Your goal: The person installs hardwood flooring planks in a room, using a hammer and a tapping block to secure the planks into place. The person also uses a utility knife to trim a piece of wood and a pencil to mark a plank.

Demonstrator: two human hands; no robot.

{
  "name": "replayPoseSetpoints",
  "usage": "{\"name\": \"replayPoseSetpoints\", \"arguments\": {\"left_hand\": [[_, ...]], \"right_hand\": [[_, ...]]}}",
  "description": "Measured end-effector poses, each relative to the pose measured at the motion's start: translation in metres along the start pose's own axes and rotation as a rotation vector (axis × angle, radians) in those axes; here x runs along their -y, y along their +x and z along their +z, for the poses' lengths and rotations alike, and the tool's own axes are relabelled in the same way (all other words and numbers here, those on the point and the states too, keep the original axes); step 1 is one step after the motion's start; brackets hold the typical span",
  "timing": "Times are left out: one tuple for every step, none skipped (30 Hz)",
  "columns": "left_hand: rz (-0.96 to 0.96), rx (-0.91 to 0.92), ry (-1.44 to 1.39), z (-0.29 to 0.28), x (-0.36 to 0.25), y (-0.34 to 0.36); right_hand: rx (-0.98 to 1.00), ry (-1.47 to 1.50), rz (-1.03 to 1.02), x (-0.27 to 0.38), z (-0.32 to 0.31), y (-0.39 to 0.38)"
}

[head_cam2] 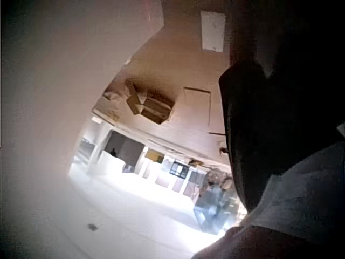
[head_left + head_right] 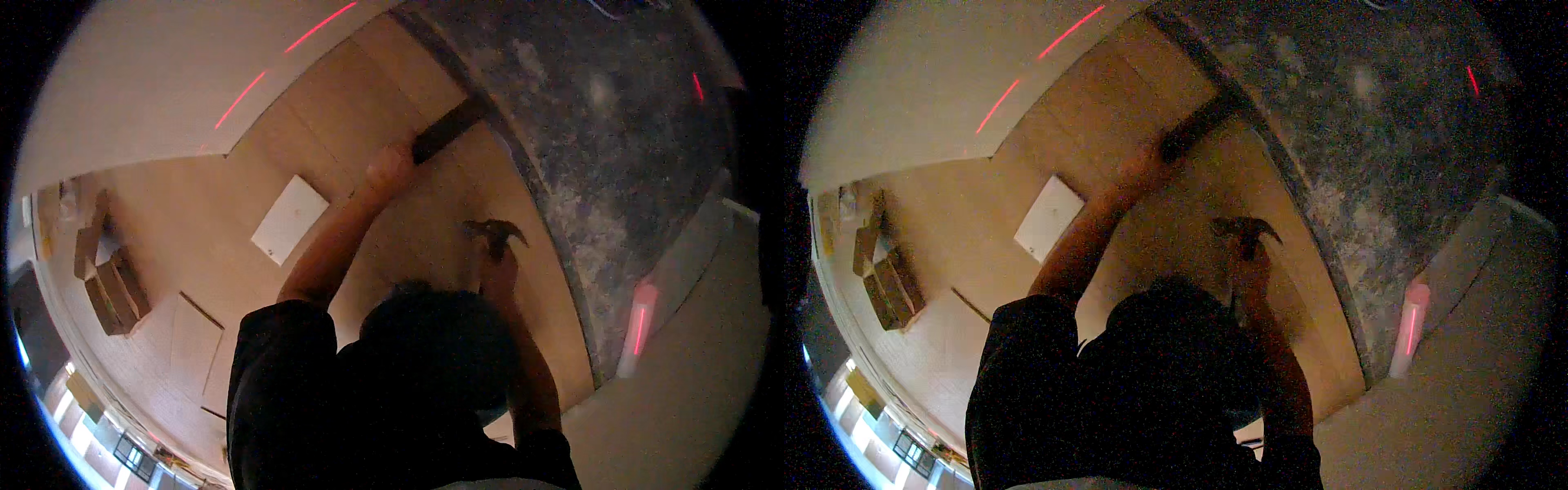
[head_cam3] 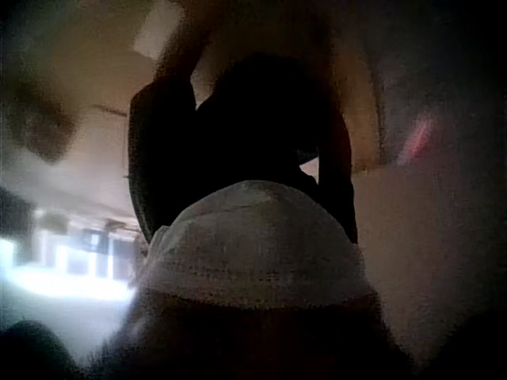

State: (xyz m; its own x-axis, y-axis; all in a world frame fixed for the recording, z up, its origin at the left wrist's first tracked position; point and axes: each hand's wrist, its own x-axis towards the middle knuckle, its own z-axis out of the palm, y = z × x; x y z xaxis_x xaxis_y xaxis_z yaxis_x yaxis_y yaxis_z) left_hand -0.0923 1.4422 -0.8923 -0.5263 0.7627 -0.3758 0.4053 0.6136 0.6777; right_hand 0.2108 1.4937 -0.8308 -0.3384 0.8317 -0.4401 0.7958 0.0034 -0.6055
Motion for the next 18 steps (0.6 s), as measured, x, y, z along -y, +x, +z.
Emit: {"name": "replayPoseSetpoints", "arguments": {"left_hand": [[-0.010,0.014,0.007,0.002,0.003,0.007],[-0.021,0.027,0.016,0.003,0.006,0.011],[0.012,-0.055,0.055,0.005,0.008,0.015],[0.050,-0.141,0.096,0.008,0.009,0.015],[0.081,-0.172,0.123,0.008,0.010,0.016],[0.111,-0.205,0.150,0.008,0.011,0.015],[0.135,-0.184,0.161,0.008,0.012,0.014],[0.136,-0.154,0.193,0.005,0.012,0.013],[0.170,-0.159,0.245,0.002,0.013,0.011],[0.180,-0.149,0.312,-0.003,0.012,0.011],[0.191,-0.140,0.382,-0.007,0.011,0.011],[0.184,-0.158,0.457,-0.011,0.007,0.014],[0.178,-0.173,0.532,-0.015,0.002,0.018],[0.184,-0.181,0.604,-0.018,-0.005,0.025],[0.188,-0.190,0.675,-0.020,-0.013,0.031],[0.202,-0.193,0.742,-0.020,-0.025,0.046],[0.295,-0.119,0.750,-0.019,-0.035,0.061],[0.388,-0.043,0.752,-0.017,-0.045,0.076]], "right_hand": [[0.005,-0.061,0.067,-0.011,0.002,-0.002],[0.047,0.037,0.124,-0.021,0.002,-0.006],[0.107,0.113,0.243,-0.029,0.004,-0.007],[0.164,0.249,0.290,-0.036,0.006,-0.010],[0.163,0.108,0.264,-0.044,0.010,-0.011],[0.167,0.018,0.170,-0.050,0.014,-0.009],[0.191,-0.091,0.175,-0.058,0.019,-0.007],[0.203,-0.042,0.103,-0.065,0.024,-0.004],[0.240,-0.016,0.132,-0.074,0.029,-0.001],[0.210,0.019,0.075,-0.081,0.035,0.004],[0.172,-0.012,0.022,-0.088,0.038,0.009],[0.062,-0.027,-0.121,-0.091,0.046,0.014],[0.009,-0.041,-0.208,-0.094,0.049,0.019],[-0.008,-0.050,-0.237,-0.093,0.054,0.025],[0.035,-0.054,-0.214,-0.089,0.056,0.030],[0.050,-0.034,-0.205,-0.081,0.058,0.035],[0.065,-0.015,-0.195,-0.071,0.060,0.039],[0.141,0.044,-0.144,-0.057,0.061,0.044]]}}
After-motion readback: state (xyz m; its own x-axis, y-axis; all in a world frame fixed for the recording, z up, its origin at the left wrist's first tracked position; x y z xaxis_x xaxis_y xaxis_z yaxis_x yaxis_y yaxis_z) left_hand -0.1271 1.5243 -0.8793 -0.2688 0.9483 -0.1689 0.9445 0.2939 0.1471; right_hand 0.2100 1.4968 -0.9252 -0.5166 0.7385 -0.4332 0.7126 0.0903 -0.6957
